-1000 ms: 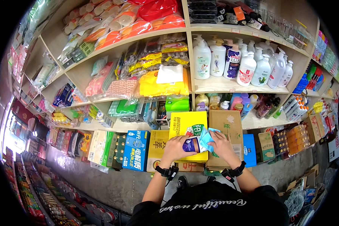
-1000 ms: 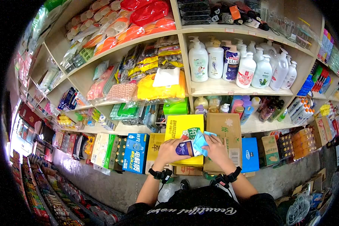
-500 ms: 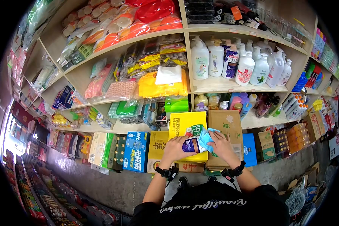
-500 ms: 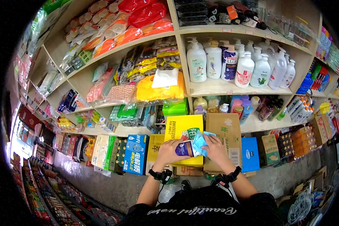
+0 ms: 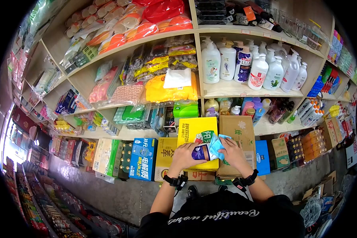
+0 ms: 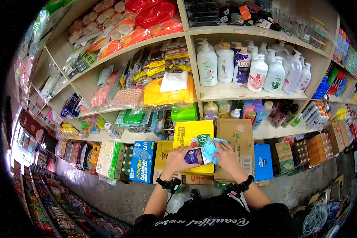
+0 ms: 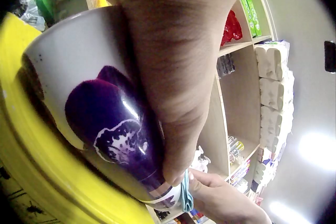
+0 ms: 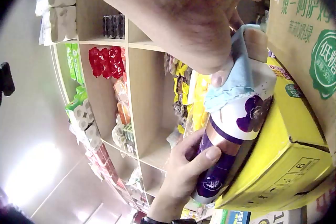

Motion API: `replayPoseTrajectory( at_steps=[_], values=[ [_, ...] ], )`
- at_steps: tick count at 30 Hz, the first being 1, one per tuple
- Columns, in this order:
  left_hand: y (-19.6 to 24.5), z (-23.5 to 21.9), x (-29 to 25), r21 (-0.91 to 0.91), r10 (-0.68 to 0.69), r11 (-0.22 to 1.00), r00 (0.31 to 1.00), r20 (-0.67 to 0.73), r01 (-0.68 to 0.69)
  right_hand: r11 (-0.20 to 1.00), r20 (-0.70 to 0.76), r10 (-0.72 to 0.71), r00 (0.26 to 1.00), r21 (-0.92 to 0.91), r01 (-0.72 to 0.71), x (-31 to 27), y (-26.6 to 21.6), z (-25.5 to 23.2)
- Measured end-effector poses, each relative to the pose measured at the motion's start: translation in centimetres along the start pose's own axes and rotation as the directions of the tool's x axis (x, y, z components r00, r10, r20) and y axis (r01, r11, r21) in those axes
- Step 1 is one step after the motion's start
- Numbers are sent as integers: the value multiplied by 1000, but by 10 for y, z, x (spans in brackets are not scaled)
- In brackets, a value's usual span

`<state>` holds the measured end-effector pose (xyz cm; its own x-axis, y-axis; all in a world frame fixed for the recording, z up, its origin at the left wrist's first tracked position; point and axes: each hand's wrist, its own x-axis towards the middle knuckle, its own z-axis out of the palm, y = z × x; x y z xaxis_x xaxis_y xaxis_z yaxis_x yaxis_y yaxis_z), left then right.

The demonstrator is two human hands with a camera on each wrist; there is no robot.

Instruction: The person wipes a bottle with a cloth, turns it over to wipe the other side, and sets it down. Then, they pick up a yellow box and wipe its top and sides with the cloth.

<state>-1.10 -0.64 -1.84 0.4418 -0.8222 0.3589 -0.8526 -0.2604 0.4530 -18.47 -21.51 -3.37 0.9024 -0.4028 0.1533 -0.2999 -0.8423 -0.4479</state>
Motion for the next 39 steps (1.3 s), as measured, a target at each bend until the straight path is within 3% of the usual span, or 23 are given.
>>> replayPoseTrajectory(
  at_steps=[11,32,39],
  values=[
    [-2,1,0,2,10,1000,1000,7,-10,996,-95,-90,991,5,91,2,4,4],
    [-3,2,1,16,30,999,999,-16,-30,994,-38,-88,995,63,90,3,1,-4],
    [1,-2,2,7,9,1000,1000,10,-9,995,-82,-98,992,17,100,3,5,2]
  ],
)
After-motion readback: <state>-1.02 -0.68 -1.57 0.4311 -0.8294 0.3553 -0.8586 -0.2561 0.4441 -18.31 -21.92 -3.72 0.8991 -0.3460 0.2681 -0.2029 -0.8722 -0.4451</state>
